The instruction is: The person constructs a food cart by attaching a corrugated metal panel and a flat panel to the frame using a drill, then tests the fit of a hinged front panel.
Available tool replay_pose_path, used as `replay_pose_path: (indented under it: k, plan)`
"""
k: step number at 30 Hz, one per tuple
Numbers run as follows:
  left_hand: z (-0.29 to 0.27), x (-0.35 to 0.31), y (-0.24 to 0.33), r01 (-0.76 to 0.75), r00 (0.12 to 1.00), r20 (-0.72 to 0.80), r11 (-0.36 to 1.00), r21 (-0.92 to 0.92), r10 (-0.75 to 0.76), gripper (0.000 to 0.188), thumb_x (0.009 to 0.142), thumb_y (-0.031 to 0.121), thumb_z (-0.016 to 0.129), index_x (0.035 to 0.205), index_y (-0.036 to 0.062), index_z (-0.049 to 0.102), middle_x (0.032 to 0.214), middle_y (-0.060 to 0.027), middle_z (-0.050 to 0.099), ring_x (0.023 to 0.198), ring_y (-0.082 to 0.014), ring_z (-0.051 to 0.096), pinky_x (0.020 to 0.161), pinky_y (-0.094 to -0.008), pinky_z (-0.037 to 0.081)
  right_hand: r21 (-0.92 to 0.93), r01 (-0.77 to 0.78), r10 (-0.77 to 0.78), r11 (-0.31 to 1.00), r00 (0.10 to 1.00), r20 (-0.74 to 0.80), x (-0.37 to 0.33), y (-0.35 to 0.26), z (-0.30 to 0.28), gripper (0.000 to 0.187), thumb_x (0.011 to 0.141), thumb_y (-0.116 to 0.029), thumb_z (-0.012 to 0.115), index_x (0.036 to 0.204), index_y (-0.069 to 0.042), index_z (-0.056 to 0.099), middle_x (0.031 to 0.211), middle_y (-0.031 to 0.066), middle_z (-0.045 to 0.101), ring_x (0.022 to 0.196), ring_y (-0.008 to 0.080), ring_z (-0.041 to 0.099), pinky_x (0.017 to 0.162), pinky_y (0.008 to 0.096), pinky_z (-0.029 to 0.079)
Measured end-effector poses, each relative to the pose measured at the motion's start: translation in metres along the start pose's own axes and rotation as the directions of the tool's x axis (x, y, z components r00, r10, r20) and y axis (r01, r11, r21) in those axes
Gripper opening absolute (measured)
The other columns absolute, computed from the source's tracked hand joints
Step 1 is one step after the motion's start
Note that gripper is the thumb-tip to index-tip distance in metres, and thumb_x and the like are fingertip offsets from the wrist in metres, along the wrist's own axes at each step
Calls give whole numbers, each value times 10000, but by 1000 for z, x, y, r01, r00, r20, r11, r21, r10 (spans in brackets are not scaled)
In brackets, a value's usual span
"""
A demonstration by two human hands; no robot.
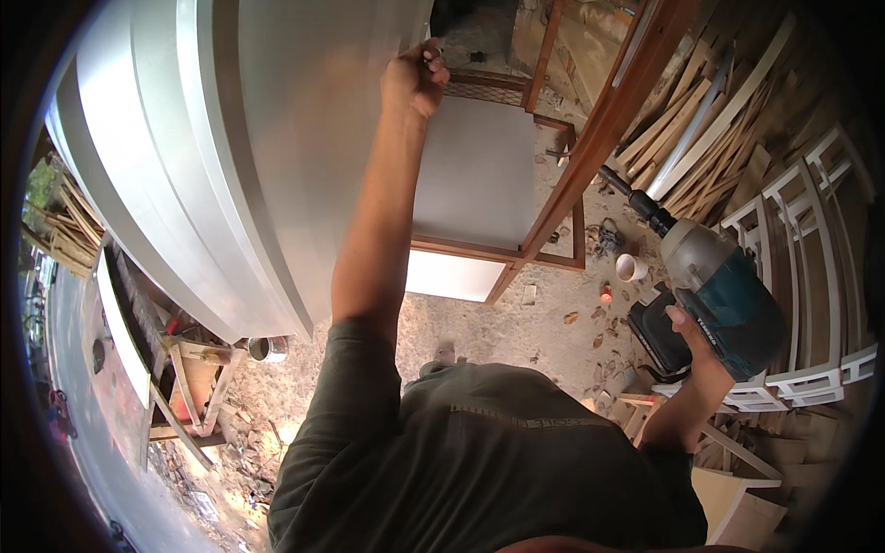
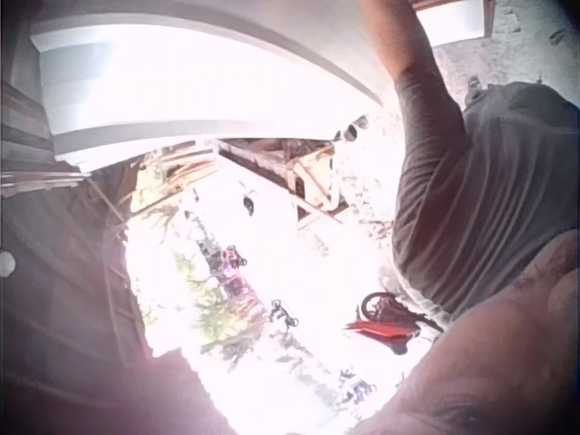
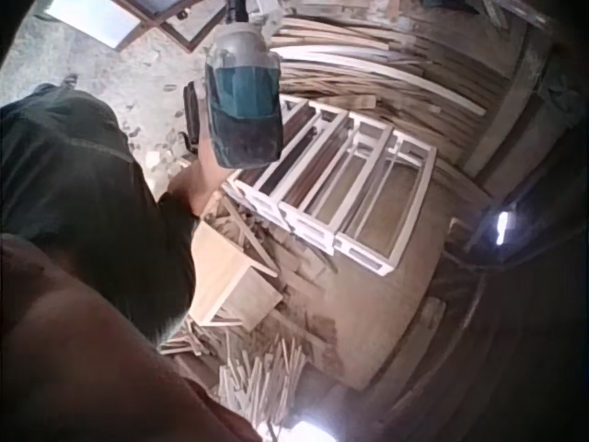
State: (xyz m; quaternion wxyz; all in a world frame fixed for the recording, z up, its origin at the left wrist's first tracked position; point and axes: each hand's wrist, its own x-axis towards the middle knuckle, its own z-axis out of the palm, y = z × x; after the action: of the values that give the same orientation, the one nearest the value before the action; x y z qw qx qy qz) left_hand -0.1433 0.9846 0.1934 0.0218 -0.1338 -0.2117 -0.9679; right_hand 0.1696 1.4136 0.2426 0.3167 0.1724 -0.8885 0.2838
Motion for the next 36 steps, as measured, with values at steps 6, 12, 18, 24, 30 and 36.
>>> replay_pose_path:
  k: [6, 12, 18, 24, 30, 36]
  plan:
    - [-67, 65, 27, 55, 984, -179, 969, 240, -12, 205, 1008, 161, 520, 1082, -30, 520, 770, -43, 526, 601, -127, 475, 508, -237, 370, -7, 12, -12, 1000, 999, 40, -11, 9, 13, 607, 696, -188, 901, 1199, 25, 637, 1062, 111, 717, 944, 196, 685, 870, 312, 522]
    - [-98, 9, -21, 244, 964, -219, 839, 486, -153, 210, 988, 24, 445, 1144, -102, 508, 933, -149, 589, 658, -159, 484, 539, -269, 412, -117, -56, 61, 992, 997, 40, -56, 27, 18, 591, 668, -146, 917, 1164, 29, 645, 1033, 100, 718, 907, 182, 681, 833, 304, 531]
    - [-159, -65, -105, 424, 840, -506, 818, 388, -196, 298, 1007, 5, 428, 1253, -155, 480, 1128, -251, 616, 919, -275, 649, 695, -278, 520, -207, -127, 145, 970, 986, 77, -98, 28, 34, 580, 640, -98, 930, 1133, 29, 653, 1001, 85, 719, 875, 167, 676, 806, 298, 540]
    - [-196, -53, -154, 254, 836, -540, 804, 538, 97, 667, 951, -71, 426, 1540, 14, 126, 1428, -323, 401, 1259, -398, 526, 1048, -459, 501, 113, -574, 533, 811, 805, 261, -117, 21, 42, 531, 678, -151, 921, 1124, -6, 671, 1011, 75, 726, 905, 159, 686, 816, 320, 544]
    - [-166, -132, -179, 355, 925, -377, 470, 808, -50, 702, 940, -60, 508, 1552, 45, 181, 1570, -225, 253, 1316, -349, 495, 1029, -436, 509, 135, -660, 596, 739, 734, 325, -149, 35, 48, 522, 705, -212, 912, 1125, -17, 673, 1014, 84, 732, 912, 175, 697, 830, 340, 544]
    - [-192, -382, -172, 538, 823, -543, 536, 650, -168, 380, 1019, 273, 552, 1193, -58, 616, 1009, -162, 723, 814, -217, 712, 733, -315, 548, 104, -804, 677, 585, 555, 483, -166, 39, 49, 501, 714, -188, 898, 1112, -3, 656, 1012, 102, 718, 905, 207, 692, 837, 358, 544]
